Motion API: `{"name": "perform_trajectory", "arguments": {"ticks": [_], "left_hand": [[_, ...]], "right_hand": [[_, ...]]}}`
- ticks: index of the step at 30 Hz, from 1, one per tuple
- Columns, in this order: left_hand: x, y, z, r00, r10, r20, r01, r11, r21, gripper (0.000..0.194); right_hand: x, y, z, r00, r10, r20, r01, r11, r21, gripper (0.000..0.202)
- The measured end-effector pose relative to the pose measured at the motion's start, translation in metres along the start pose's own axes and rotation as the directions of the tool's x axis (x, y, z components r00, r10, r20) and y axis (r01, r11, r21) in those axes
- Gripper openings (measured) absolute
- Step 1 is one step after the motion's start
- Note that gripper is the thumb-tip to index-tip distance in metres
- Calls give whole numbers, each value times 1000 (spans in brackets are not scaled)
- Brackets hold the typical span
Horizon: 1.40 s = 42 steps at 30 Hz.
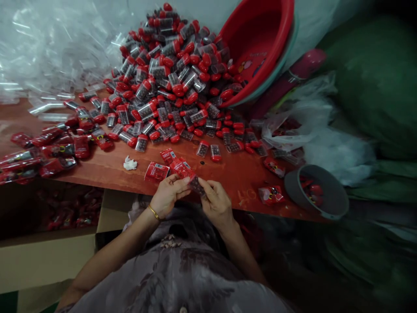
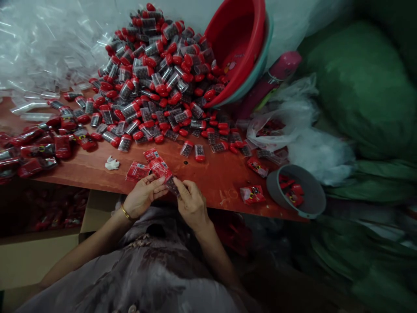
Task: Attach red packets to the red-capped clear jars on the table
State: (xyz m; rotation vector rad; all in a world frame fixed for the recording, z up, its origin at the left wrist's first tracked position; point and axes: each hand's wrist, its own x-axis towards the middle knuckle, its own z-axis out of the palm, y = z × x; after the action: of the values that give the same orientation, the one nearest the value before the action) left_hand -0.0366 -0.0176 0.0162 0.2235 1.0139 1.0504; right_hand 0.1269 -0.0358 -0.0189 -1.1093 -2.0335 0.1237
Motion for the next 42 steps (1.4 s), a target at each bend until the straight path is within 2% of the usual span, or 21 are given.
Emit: {"name": "perform_trajectory", "arguments": {"ticks": [5, 11, 14, 19, 23, 29, 34, 37, 42], "left_hand": [[-1, -8, 2, 999, 25, 31, -24, 999, -42, 40], [-2, -6, 3, 998, 43, 37, -41, 997, -59, 39], [-1, -8, 5, 999, 32, 33, -31, 999, -24, 44], [4, -13, 7, 998, 40, 52, -38, 998, -40, 42], [3, -7, 2, 993, 71, 93, -68, 997, -37, 35], [2, -3, -9, 995, 51, 91, -54, 998, 28, 38], [-2, 3, -19, 994, 63, 94, -67, 997, 39, 37], [-6, 5, -24, 994, 36, 105, -41, 998, 44, 38], [-7, 3, -28, 995, -24, 94, 16, 997, 77, 43]], "right_hand": [[6, -12, 3, 995, 101, -18, -98, 988, 122, 50], [8, -10, 4, 999, 39, -14, -35, 981, 190, 48], [7, -13, 10, 1000, 9, -23, -5, 986, 166, 47], [8, -19, 23, 990, 99, -98, -86, 988, 131, 42], [10, -15, 24, 990, 128, -52, -115, 971, 211, 52], [14, -16, 30, 987, 152, -52, -134, 957, 256, 36], [22, -19, 35, 995, 96, -24, -88, 973, 213, 41], [26, -15, 34, 1000, -9, -29, 13, 990, 141, 47], [29, -10, 38, 990, -118, -84, 124, 989, 79, 34]]}}
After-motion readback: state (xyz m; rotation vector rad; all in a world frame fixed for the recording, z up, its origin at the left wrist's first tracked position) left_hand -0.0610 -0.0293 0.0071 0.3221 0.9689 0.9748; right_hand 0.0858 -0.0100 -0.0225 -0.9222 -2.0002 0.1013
